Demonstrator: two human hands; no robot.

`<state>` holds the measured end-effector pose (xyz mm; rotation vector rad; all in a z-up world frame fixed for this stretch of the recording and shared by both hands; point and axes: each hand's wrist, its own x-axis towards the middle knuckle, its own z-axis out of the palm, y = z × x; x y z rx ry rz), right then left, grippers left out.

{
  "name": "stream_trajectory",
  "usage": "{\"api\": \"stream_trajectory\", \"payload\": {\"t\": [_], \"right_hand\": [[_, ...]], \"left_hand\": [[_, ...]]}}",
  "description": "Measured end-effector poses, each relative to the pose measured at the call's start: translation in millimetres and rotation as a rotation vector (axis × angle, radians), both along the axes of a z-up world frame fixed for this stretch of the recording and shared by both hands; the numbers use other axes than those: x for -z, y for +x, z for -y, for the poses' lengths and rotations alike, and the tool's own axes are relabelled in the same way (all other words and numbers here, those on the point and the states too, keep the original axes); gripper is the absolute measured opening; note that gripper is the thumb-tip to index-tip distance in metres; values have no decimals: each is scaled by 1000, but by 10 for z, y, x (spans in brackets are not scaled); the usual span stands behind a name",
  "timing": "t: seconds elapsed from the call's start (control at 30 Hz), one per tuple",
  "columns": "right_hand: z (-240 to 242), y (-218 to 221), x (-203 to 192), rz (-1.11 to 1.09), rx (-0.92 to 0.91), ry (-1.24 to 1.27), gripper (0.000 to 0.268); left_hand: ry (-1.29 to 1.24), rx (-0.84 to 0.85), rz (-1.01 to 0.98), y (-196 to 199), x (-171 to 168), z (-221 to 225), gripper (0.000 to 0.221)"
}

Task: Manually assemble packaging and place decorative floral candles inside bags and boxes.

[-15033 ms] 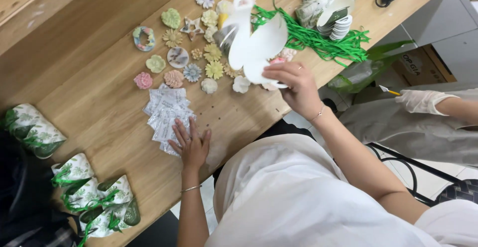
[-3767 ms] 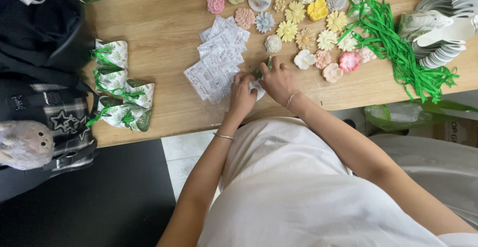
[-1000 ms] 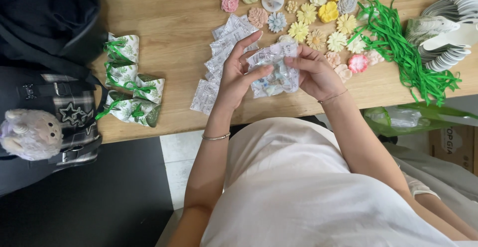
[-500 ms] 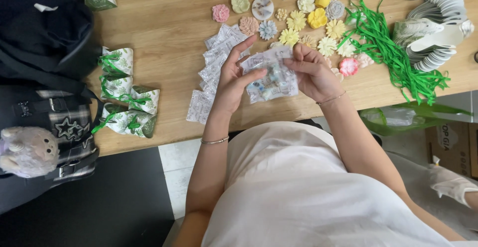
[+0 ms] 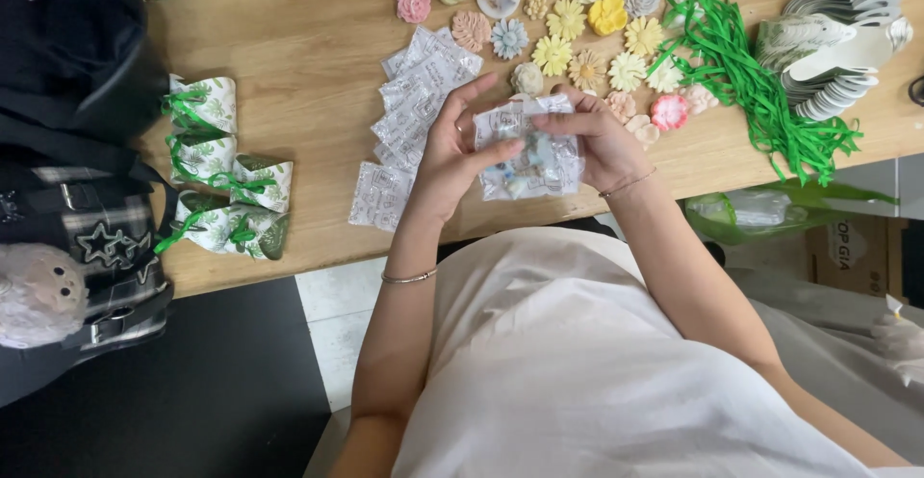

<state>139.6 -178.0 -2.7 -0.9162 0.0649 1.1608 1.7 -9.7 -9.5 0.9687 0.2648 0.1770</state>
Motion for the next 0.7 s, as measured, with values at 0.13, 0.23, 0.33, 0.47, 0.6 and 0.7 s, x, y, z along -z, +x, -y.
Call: {"api": "stream_trajectory", "payload": {"t": [0.13,0.23,0.33,0.47,0.6,0.7], "right_hand": [[104,41,209,9,-8,20,13],[135,75,233,58,-75,-58,8],[53,20,101,173,-102,19,15],[-117,-92,-139,121,-23,3,18],[31,-19,111,163,-76,0,26],[147,-11,519,183,-10,55,7]], "left_hand": [[-4,-71,-11,-54,16,-11,77],[38,-178,-80,-101,-28,-76,70],[42,-244,-6,-138,7,-123,66],[171,-390,-3,-91,18,-75,53],[356,-578,-31,-74,-46,-70,37],[624,-593,-109,-119,-154,-117,33]]}}
